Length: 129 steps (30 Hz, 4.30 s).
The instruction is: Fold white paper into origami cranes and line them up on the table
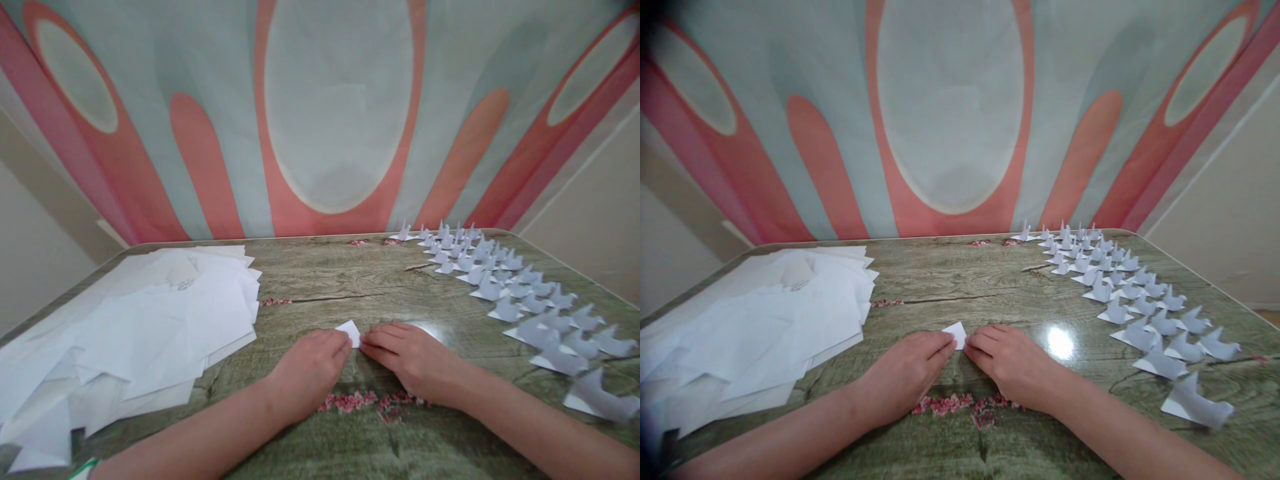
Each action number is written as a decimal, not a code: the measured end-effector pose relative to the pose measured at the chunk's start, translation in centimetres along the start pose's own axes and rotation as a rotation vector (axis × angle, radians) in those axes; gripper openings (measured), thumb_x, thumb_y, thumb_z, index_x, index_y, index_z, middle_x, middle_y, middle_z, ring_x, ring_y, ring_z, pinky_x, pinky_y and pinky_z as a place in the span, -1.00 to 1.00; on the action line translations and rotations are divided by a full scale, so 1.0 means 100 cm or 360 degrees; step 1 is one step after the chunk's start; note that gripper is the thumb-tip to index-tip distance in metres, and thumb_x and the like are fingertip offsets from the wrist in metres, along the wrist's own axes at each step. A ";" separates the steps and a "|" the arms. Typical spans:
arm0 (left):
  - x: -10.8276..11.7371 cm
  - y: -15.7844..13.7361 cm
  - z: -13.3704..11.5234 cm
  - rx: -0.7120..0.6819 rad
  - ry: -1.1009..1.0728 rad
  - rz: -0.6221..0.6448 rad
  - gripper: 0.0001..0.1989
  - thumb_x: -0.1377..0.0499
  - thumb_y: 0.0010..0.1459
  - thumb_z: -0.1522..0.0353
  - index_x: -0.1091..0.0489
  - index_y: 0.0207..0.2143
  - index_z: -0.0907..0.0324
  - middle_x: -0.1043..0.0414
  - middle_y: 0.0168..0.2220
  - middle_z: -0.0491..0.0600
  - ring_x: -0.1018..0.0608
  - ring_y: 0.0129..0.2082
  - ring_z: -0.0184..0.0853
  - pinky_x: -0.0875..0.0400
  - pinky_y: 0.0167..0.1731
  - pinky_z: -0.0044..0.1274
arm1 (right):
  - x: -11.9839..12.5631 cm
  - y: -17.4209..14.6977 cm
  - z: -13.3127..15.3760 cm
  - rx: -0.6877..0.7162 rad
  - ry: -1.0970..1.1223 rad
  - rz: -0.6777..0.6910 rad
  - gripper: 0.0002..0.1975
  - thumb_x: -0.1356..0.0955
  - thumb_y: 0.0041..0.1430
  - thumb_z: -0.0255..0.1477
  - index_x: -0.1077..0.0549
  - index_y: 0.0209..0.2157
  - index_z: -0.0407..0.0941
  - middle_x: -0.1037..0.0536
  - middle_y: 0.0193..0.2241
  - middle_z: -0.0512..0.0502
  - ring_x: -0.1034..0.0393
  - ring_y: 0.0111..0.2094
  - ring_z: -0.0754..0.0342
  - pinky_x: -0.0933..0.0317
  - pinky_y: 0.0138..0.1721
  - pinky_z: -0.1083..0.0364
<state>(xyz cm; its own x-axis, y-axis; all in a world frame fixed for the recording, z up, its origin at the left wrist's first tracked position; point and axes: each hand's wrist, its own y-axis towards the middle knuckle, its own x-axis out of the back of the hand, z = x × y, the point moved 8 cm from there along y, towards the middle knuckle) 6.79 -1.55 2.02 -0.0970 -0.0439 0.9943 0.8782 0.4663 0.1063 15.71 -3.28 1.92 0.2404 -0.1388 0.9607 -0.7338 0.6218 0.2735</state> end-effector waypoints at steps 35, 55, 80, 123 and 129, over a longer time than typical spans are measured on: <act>0.003 0.011 0.049 0.0548 -0.1094 -0.0255 -0.88 -0.13 0.02 0.49 -0.34 -0.56 0.24 -0.35 -0.31 -0.05 -0.42 -0.35 -0.41 -0.30 -0.32 -0.57 | -0.001 0.002 -0.001 -0.0040 0.0073 -0.0036 -0.71 -0.22 0.19 -0.52 -0.37 -0.05 -0.18 -0.47 -0.21 -0.19 -0.28 -0.11 0.01 -0.18 -0.04 -0.03; 0.007 0.013 0.039 0.0528 -0.0854 -0.0322 -0.89 -0.07 0.00 0.52 -0.25 -0.55 0.22 -0.31 -0.35 -0.03 -0.39 -0.34 -0.36 -0.30 -0.31 -0.54 | 0.002 0.005 0.001 -0.0065 0.0043 -0.0043 -0.77 -0.22 0.20 -0.52 -0.41 -0.14 -0.20 -0.45 -0.29 -0.19 -0.29 -0.18 0.01 -0.26 -0.16 0.00; 0.004 0.013 0.037 0.0533 -0.0804 -0.0305 -0.93 -0.04 0.03 0.50 -0.25 -0.48 0.21 -0.28 -0.36 -0.03 -0.36 -0.34 -0.35 -0.29 -0.33 -0.52 | -0.001 0.007 0.005 -0.0060 -0.0045 0.0035 -0.76 -0.23 0.18 -0.53 -0.38 -0.11 -0.22 -0.44 -0.30 -0.18 -0.27 -0.19 -0.01 -0.24 -0.15 -0.01; 0.008 -0.001 0.042 0.0449 -0.0487 -0.0243 -0.85 -0.03 0.18 0.38 -0.34 -0.20 0.12 -0.32 -0.18 -0.05 -0.33 -0.16 -0.28 -0.21 -0.16 -0.42 | 0.000 0.010 0.001 -0.0112 0.0040 0.0026 -0.81 -0.20 0.20 -0.57 -0.43 -0.27 -0.21 -0.45 -0.31 -0.17 -0.29 -0.20 0.01 -0.23 -0.15 0.02; 0.016 -0.003 0.003 0.0180 -0.0056 -0.0197 -0.75 0.00 0.22 0.33 -0.28 -0.06 0.14 -0.34 -0.07 -0.04 -0.29 -0.03 -0.22 -0.10 -0.05 -0.34 | -0.004 0.009 0.001 -0.0112 -0.0023 0.0059 -0.80 -0.20 0.19 -0.56 -0.45 -0.29 -0.22 -0.43 -0.34 -0.17 -0.29 -0.22 0.01 -0.22 -0.15 0.00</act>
<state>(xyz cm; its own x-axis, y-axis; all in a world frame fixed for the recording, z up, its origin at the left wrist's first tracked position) 6.20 -1.48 3.59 -0.2192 -0.0773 0.9726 0.8003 0.5559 0.2245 14.84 -2.76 1.78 0.2043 -0.1253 0.9708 -0.6956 0.6793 0.2341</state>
